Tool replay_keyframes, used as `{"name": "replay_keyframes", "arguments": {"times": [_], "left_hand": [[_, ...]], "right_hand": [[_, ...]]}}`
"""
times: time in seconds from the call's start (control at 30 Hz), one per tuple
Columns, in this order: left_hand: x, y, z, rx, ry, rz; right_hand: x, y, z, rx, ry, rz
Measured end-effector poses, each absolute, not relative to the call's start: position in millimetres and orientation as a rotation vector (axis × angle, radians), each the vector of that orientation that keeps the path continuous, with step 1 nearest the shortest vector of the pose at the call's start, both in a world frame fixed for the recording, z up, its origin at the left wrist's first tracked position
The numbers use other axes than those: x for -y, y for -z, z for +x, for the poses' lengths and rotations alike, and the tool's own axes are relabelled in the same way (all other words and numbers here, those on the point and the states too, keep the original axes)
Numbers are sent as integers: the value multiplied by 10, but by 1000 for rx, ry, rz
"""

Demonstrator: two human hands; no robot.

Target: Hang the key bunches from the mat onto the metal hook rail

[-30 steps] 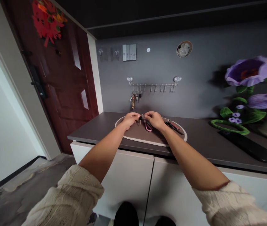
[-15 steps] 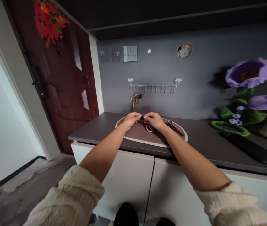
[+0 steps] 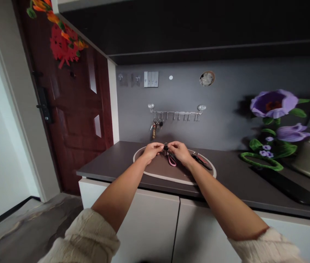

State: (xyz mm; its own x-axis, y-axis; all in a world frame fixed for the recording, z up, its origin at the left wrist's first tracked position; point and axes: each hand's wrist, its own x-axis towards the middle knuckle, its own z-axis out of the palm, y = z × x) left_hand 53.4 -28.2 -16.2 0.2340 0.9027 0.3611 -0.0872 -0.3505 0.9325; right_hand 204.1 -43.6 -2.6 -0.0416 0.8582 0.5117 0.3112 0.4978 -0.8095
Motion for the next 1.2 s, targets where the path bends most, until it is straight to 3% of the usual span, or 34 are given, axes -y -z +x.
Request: {"name": "replay_keyframes", "arguments": {"times": [0.37, 0.87, 1.2], "left_hand": [[313, 211, 618, -923, -1287, 1762], [246, 255, 662, -1021, -1262, 1732], [229, 238, 672, -1043, -1252, 1704]], "right_hand": [[473, -64, 2030, 1413, -762, -956], [-31, -803, 1898, 1130, -902, -924], [-404, -1004, 1753, 984, -849, -1021]]}}
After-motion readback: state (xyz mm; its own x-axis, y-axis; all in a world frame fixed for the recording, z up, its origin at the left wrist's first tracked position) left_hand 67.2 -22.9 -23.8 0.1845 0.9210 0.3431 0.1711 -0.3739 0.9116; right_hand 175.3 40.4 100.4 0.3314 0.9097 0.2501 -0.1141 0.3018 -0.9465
